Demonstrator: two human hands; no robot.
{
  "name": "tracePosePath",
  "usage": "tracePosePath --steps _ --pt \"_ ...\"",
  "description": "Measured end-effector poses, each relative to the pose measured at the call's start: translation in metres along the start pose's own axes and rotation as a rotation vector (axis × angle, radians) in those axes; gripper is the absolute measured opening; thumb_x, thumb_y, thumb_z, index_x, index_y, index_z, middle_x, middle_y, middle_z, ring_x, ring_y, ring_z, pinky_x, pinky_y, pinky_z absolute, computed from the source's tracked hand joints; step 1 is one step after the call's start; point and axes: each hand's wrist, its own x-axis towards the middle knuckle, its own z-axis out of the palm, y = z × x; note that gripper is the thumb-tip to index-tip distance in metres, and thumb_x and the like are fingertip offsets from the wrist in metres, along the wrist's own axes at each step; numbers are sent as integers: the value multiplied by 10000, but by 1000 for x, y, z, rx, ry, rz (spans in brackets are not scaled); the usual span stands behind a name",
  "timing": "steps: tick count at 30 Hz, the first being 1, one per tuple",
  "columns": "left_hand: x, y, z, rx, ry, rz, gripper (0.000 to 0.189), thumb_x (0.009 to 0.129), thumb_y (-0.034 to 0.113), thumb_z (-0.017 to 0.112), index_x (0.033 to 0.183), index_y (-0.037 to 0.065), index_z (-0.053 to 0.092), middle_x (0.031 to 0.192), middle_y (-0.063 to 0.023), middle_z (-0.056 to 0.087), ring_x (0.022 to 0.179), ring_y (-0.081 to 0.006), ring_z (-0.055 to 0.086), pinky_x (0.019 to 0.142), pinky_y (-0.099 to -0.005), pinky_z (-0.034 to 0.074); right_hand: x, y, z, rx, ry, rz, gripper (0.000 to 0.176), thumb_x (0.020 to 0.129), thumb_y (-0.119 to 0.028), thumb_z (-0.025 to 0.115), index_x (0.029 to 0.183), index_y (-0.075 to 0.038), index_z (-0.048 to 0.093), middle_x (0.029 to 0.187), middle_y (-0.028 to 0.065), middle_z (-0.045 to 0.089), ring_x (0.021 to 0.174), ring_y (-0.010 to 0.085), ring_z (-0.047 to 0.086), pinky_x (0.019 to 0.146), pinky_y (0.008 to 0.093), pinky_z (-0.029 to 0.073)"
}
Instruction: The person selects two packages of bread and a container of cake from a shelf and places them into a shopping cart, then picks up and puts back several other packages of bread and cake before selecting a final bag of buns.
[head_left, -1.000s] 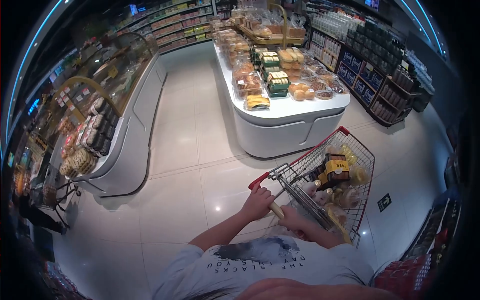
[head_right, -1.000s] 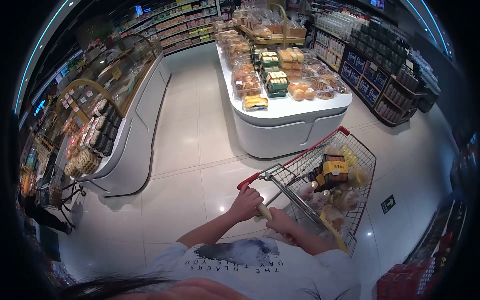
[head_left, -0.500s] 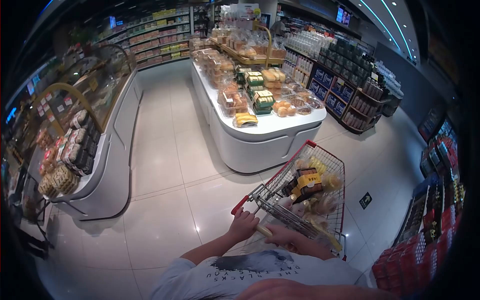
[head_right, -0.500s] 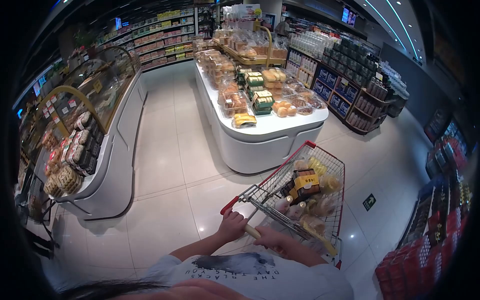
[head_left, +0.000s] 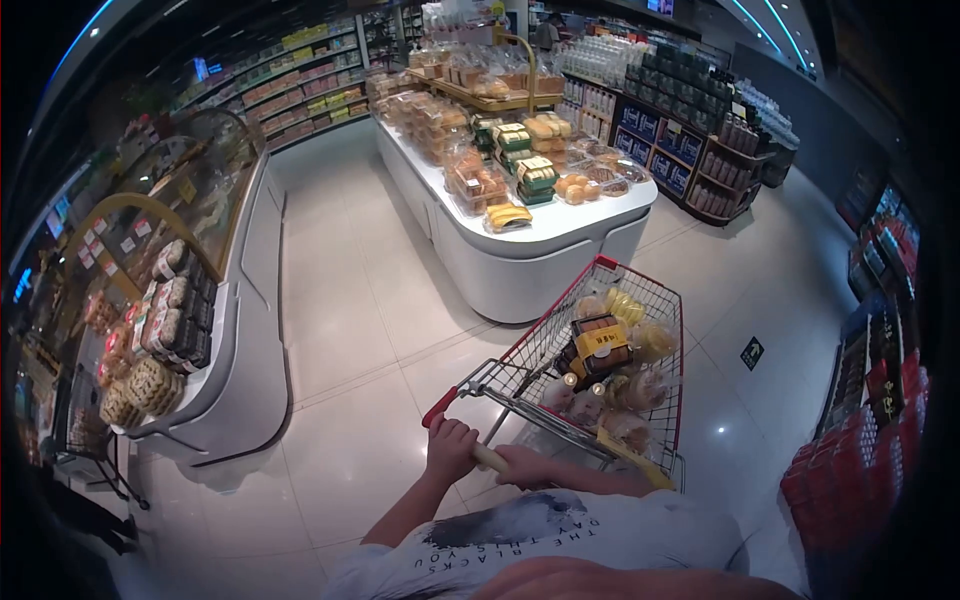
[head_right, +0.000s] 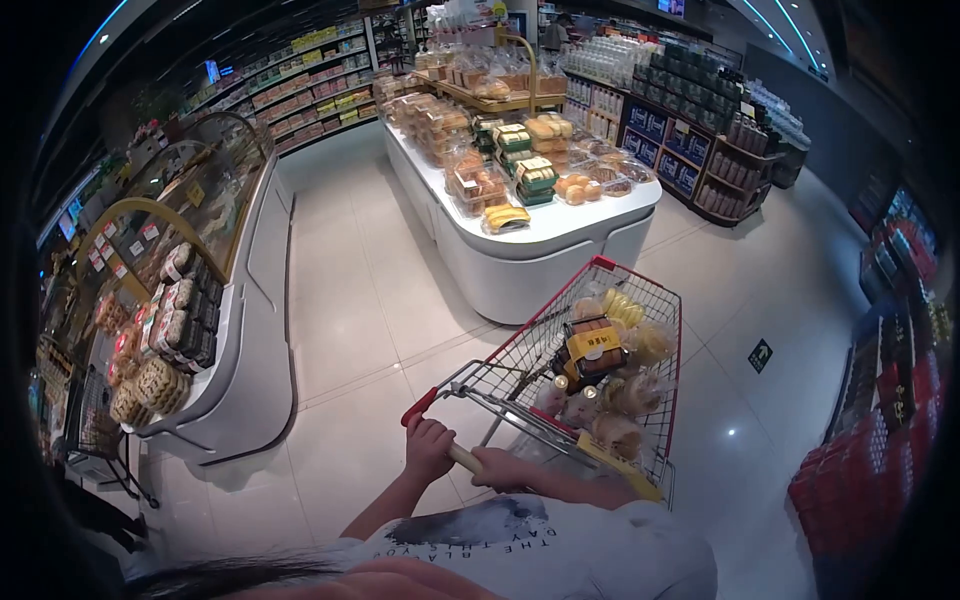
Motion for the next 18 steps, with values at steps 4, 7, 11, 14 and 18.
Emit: tracePosePath --steps 4,7,11,14,18 --pt "-28 -26 -31 40 -62 49 214 572 122 644 773 114 570 741 -20 507 813 -208 516 903 -434 325 21 -13 40 39 3 -9 313 694 -166 582 932 -3 459 683 104 532 500 191 550 442 312 457" --pt "-48 -42 -47 41 -42 49 228 564 94 635 781 101 565 737 -30 507 815 -218 514 908 -440 320 30 -28 65 45 2 -26 300 696 -152 569 930 0 457 664 96 528 489 186 546 427 308 459" --pt "-75 -55 -68 66 10 10 249 536 72 634 775 90 566 737 -35 518 811 -220 511 933 -435 312 38 -54 98 8 30 -47 287 693 -131 558 926 9 466 669 119 547 480 207 562 424 318 463" --pt "-93 -54 -87 114 -11 -47 224 555 55 634 770 85 580 735 -40 527 827 -225 513 954 -435 304 50 -55 125 -109 75 -110 277 691 -138 552 906 17 473 668 131 559 490 217 573 438 327 461" --pt "-120 -49 -117 175 -76 -110 210 567 43 636 768 83 588 740 -49 531 849 -240 515 968 -450 294 37 -80 154 -102 50 -122 274 687 -155 549 884 22 479 642 138 562 466 236 568 444 349 461"
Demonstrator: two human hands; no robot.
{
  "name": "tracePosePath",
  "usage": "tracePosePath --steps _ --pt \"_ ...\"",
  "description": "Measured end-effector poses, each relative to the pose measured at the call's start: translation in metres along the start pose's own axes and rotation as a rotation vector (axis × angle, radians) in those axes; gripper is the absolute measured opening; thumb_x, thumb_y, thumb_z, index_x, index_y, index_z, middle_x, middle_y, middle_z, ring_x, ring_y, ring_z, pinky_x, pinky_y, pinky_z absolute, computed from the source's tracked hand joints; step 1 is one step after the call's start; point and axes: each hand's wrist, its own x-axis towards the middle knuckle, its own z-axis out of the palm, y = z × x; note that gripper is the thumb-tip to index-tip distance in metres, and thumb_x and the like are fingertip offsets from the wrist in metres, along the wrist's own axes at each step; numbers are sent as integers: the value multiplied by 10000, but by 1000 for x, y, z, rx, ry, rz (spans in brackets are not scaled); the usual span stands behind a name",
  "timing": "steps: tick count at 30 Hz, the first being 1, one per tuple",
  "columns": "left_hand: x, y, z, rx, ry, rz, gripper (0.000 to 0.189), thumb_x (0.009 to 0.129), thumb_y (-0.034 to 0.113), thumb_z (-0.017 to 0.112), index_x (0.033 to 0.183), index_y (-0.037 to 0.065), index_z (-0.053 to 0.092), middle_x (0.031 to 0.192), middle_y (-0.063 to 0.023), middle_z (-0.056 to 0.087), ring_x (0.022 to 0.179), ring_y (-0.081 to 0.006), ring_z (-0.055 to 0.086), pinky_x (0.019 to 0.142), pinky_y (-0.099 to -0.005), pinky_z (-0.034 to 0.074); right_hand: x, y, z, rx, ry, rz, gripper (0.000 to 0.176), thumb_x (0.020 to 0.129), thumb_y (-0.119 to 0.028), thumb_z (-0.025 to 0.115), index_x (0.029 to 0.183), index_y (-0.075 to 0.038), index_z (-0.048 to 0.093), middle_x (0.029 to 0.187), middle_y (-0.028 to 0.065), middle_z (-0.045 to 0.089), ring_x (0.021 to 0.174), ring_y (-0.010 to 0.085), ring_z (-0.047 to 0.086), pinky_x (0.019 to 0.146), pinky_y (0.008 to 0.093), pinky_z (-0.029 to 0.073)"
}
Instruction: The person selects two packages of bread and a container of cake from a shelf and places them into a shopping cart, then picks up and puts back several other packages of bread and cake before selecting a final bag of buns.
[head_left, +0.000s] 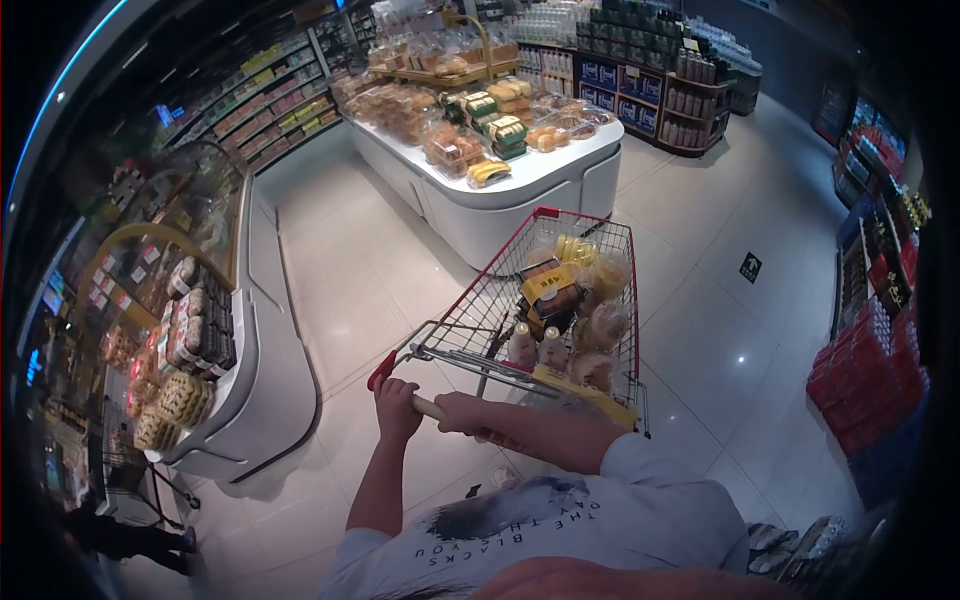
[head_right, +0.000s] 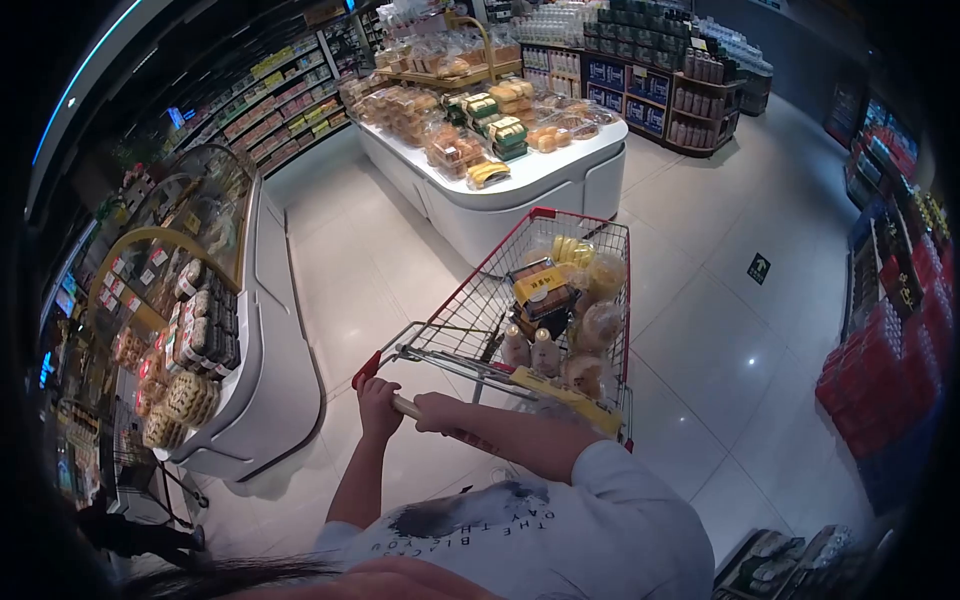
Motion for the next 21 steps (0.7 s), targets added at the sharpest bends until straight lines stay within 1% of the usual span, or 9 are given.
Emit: tracePosePath --steps 4,5,8,11,14,17,18,19,21 --pt "-33 8 -16 7 47 -49 225 556 35 637 768 90 588 735 -56 525 854 -250 511 967 -449 292 -25 -21 25 -89 -5 1 259 688 -162 545 858 23 479 640 148 566 453 255 567 442 359 467" --pt "-43 14 -20 5 71 -63 223 553 28 635 761 89 585 731 -58 520 850 -255 509 962 -449 295 -24 -17 38 -144 9 -38 277 686 -174 548 877 19 491 667 155 581 518 280 588 500 366 483" --pt "-76 28 -38 34 81 -91 231 551 22 632 767 89 582 737 -56 512 858 -255 502 966 -457 288 -36 -19 63 -297 0 -118 304 684 -190 554 907 11 508 731 166 597 649 300 607 601 380 489" --pt "-110 40 -56 75 49 -113 236 569 38 632 792 93 578 760 -43 521 882 -244 499 963 -455 287 -55 -25 86 -301 -58 -120 320 685 -200 560 930 1 520 789 168 603 766 301 604 675 392 476" --pt "-143 50 -75 79 57 -110 218 587 53 634 788 107 572 763 -36 524 865 -230 501 949 -443 289 -67 -27 111 -315 -127 -129 324 681 -199 565 936 -5 518 811 164 600 777 298 598 678 393 470" --pt "-173 55 -96 65 5 -95 204 600 91 643 791 105 571 745 -36 527 853 -226 508 902 -426 310 -89 -43 131 -330 -192 -92 368 669 -213 585 972 -12 532 850 159 606 801 287 598 676 393 470" --pt "-183 57 -103 50 -11 -88 204 602 99 645 793 104 571 741 -36 528 851 -226 510 894 -423 313 -93 -45 139 -327 -200 -100 353 672 -209 581 962 -15 525 832 153 601 785 289 596 669 392 469" --pt "-191 59 -110 47 11 -42 203 614 118 640 802 99 568 726 -36 528 802 -227 514 849 -405 335 -98 -46 148 -325 -208 -106 339 676 -205 578 953 -19 517 813 148 596 769 291 594 661 392 468" --pt "-209 60 -123 34 -7 -8 201 621 126 636 807 95 564 716 -36 523 762 -224 514 809 -392 352 -105 -48 164 -328 -236 -103 331 685 -215 580 948 -26 510 795 140 591 749 287 591 651 390 467"
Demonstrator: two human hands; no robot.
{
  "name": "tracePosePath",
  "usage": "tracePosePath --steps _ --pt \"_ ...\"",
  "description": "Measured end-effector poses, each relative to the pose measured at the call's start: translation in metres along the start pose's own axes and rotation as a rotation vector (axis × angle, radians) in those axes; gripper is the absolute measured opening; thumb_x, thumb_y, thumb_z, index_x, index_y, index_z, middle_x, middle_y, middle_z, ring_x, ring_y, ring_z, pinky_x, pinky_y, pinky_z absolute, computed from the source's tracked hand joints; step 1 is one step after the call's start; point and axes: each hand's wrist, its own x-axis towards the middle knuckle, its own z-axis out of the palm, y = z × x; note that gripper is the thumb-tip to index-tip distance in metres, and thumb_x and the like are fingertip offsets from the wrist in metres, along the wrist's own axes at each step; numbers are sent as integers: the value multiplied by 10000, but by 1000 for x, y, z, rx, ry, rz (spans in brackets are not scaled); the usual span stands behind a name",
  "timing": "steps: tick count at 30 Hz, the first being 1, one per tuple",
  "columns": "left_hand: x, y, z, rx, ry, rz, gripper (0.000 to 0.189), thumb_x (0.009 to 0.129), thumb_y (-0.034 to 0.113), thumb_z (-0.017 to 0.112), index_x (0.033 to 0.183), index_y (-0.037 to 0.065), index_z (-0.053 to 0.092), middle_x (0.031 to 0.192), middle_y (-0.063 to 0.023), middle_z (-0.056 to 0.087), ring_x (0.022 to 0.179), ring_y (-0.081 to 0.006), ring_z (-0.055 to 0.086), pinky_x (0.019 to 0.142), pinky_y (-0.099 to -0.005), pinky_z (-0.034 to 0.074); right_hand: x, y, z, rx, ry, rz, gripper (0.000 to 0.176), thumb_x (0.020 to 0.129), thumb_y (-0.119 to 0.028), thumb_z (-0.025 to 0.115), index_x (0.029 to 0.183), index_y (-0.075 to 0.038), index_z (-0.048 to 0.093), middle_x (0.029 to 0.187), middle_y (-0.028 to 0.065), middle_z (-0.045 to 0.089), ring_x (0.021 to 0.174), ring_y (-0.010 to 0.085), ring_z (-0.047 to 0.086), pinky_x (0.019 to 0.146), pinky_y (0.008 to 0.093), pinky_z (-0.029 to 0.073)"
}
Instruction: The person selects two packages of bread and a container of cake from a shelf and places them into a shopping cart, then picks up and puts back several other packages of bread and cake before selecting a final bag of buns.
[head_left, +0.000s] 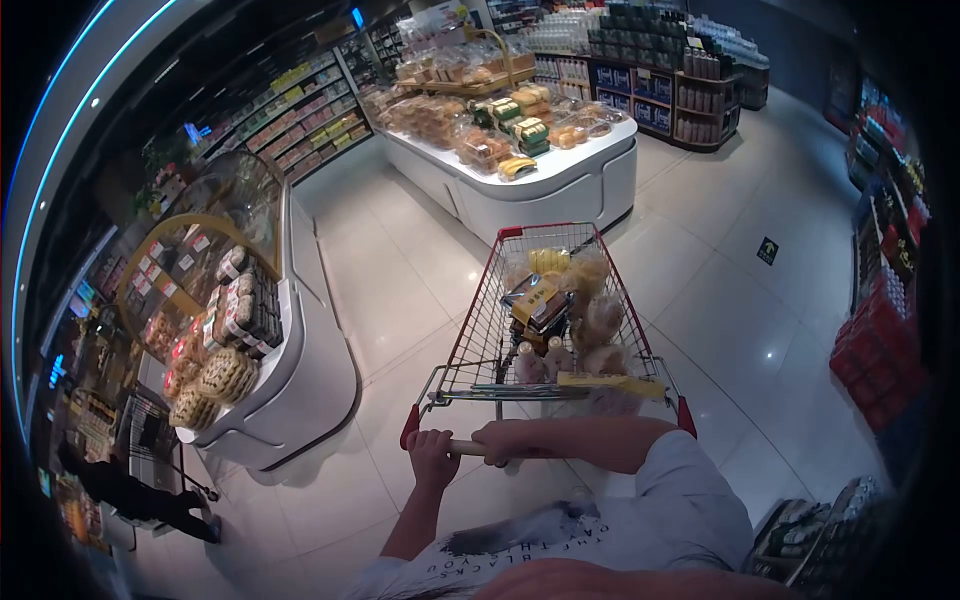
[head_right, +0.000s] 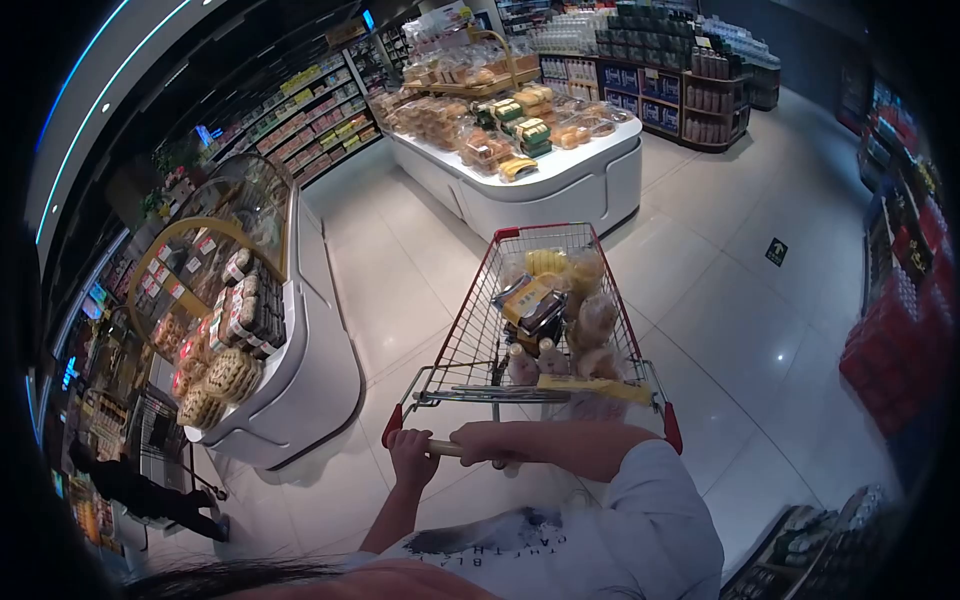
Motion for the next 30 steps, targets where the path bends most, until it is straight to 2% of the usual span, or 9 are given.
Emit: tracePosePath --steps 5,9,11,16,19,23,24,27,30 --pt "-40 -11 -45 -58 -109 136 199 607 169 660 771 104 568 636 -29 497 619 -206 515 625 -348 399 -18 -41 28 145 -160 94 406 714 -312 619 1003 -45 518 833 133 593 768 255 587 666 381 460" --pt "-63 -17 -75 -39 -460 12 230 628 258 665 799 114 609 668 -28 573 642 -211 578 616 -333 447 -35 -48 32 25 -200 5 556 741 -462 617 1094 -48 506 906 120 601 850 223 579 765 349 450" --pt "-66 -18 -94 -18 -727 -72 294 637 326 671 846 122 636 705 -25 620 680 -213 610 647 -324 473 -41 -35 35 149 -239 10 502 798 -391 596 1116 -19 486 949 102 603 871 192 583 761 313 462" --pt "-67 -42 -122 -250 -1327 8 661 729 525 609 1243 140 452 997 -119 618 911 -265 593 756 -324 474 -85 -52 27 404 -133 -202 371 832 -235 593 1109 -12 486 950 74 611 867 130 582 735 278 471" --pt "-67 -39 -137 -437 -1400 -278 617 778 491 581 1247 114 441 1030 -118 610 959 -246 576 797 -330 457 -111 -76 29 414 132 -187 313 825 -214 595 1051 -12 517 886 64 616 827 124 583 717 275 470" --pt "-32 -23 -148 -617 -981 -293 416 845 339 551 1164 75 515 958 -121 630 891 -227 597 794 -329 457 -117 -70 39 512 705 -27 285 816 -239 594 986 -15 547 795 52 607 715 113 584 590 270 459" --pt "-20 -16 -144 -611 -903 -291 433 831 377 551 1141 76 528 943 -127 630 875 -239 603 770 -338 465 -116 -75 38 332 931 141 249 807 -232 569 929 -15 552 739 86 598 661 180 590 576 343 455" --pt "4 6 -100 -357 -786 -233 388 831 353 525 1101 75 549 940 -138 623 880 -253 603 752 -361 472 -92 -59 49 -84 1060 364 223 801 -211 524 905 -15 545 754 130 594 671 273 589 606 409 453" --pt "-13 4 -27 36 -943 -105 419 854 370 465 1110 47 536 972 -161 611 915 -255 589 784 -377 459 -68 -51 69 -49 803 360 239 781 -236 528 889 -25 554 793 150 598 785 305 592 696 422 458"
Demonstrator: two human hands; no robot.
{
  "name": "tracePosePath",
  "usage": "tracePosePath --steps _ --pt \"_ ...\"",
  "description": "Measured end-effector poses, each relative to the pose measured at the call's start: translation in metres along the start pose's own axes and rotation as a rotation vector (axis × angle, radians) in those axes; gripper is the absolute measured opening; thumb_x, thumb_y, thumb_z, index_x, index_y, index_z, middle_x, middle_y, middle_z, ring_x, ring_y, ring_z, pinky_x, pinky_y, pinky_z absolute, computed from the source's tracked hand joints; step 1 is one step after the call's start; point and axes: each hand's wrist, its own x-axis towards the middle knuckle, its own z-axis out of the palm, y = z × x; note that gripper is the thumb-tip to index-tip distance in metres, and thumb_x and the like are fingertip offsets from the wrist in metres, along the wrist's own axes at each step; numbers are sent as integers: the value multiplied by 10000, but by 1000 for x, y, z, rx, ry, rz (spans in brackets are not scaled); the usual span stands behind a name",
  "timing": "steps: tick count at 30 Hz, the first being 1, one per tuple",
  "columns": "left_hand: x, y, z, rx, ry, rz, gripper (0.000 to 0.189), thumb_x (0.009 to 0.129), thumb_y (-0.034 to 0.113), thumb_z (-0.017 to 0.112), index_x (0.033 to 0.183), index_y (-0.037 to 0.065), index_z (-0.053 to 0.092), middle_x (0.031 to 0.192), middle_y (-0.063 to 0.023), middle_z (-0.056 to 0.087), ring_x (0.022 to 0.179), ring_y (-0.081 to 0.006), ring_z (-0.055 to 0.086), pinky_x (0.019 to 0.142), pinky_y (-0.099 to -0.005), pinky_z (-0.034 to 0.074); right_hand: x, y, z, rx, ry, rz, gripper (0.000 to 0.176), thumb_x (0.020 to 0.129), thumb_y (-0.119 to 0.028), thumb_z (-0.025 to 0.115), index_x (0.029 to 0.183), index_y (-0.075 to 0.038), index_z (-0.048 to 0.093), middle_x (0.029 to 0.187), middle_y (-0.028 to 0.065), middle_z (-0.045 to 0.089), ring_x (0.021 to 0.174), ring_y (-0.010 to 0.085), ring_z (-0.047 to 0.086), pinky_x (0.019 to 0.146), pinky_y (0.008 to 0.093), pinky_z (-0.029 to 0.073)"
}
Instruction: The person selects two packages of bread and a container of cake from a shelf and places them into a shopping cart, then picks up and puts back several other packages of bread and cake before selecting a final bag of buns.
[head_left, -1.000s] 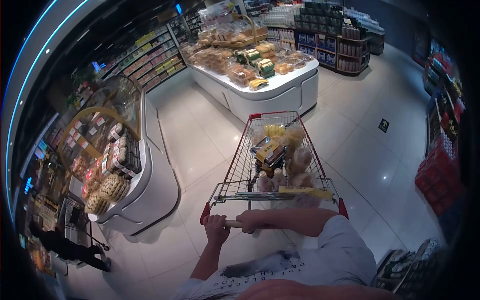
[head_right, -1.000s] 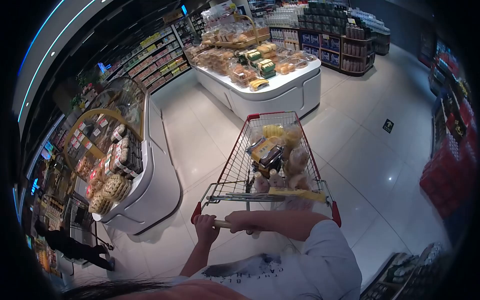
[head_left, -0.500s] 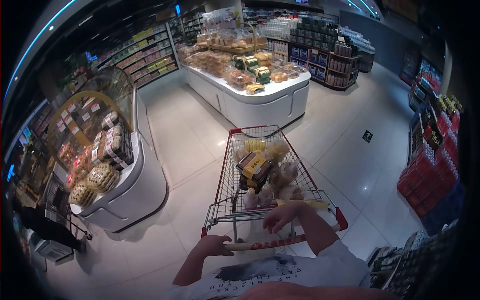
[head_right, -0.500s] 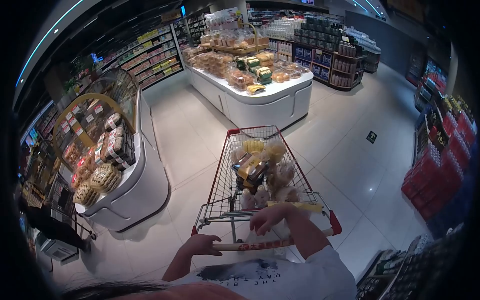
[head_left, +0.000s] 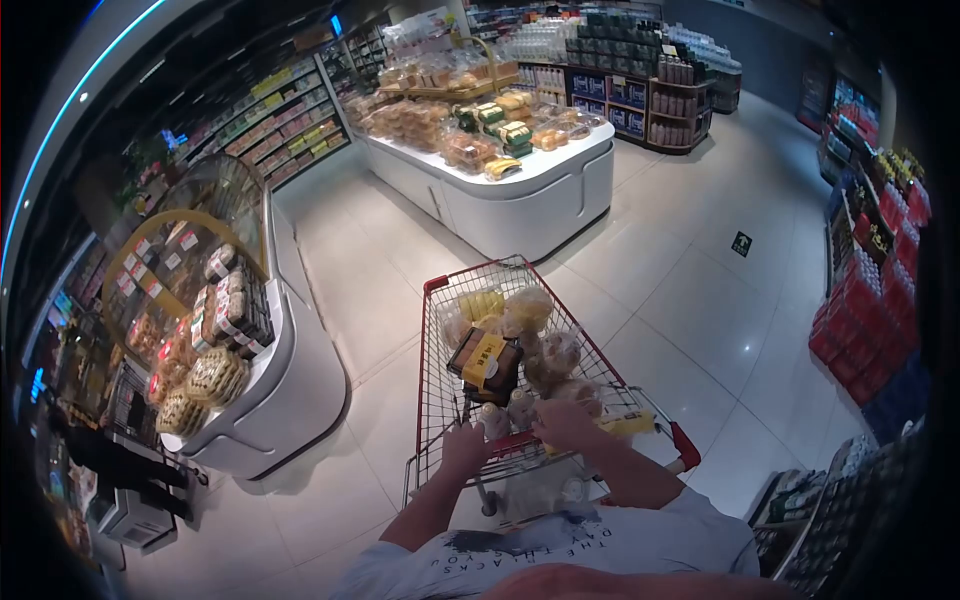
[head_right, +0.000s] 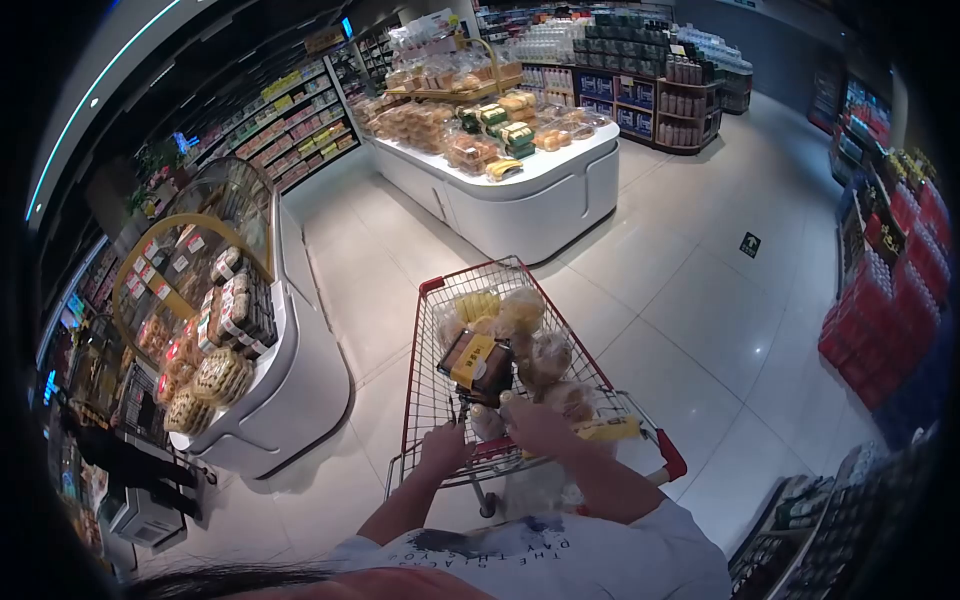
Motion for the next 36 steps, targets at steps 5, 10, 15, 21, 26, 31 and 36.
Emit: tracePosePath --steps 5,10,15,21,26,31,36 --pt "11 -27 28 -535 -310 18 439 828 380 478 1121 62 554 992 -179 615 919 -311 589 806 -391 446 11 8 16 -88 -467 -48 303 788 -305 522 920 -34 556 853 157 605 833 310 590 738 418 455" --pt "18 -31 39 -553 -271 65 400 822 354 512 1141 116 558 914 -157 626 860 -248 600 779 -354 449 12 5 -9 -148 -496 -91 328 786 -324 519 945 -39 554 882 152 607 848 303 591 747 412 455" --pt "27 -24 33 -669 -393 -23 425 840 360 530 1137 57 543 1034 -120 597 932 -197 561 822 -320 427 23 14 -8 -128 -529 -118 338 776 -322 529 962 -41 555 891 150 608 865 301 588 755 409 455" --pt "45 -10 20 -696 -311 -97 417 819 343 544 1124 60 560 999 -111 606 897 -186 564 806 -319 433 66 49 0 -95 -570 -213 345 755 -302 558 974 -36 552 897 164 605 873 306 585 758 407 456" --pt "81 -26 44 -742 -219 -214 429 804 378 537 1051 33 599 943 -143 628 885 -239 591 803 -338 440 102 65 -10 -82 -597 -248 356 748 -311 564 963 -27 555 916 169 605 892 306 581 769 406 454" --pt "97 -30 28 -781 -255 -233 404 787 371 575 1044 61 607 898 -71 621 785 -150 567 710 -283 453 136 66 -18 -93 -632 -280 384 750 -330 564 976 -20 559 948 171 603 913 303 578 787 397 449" --pt "118 -52 26 -788 -285 -216 436 773 399 583 1031 48 605 845 -71 620 725 -152 567 661 -293 451 164 63 -34 -15 -661 -255 414 769 -372 559 1003 -31 551 994 174 591 955 313 561 800 401 436"
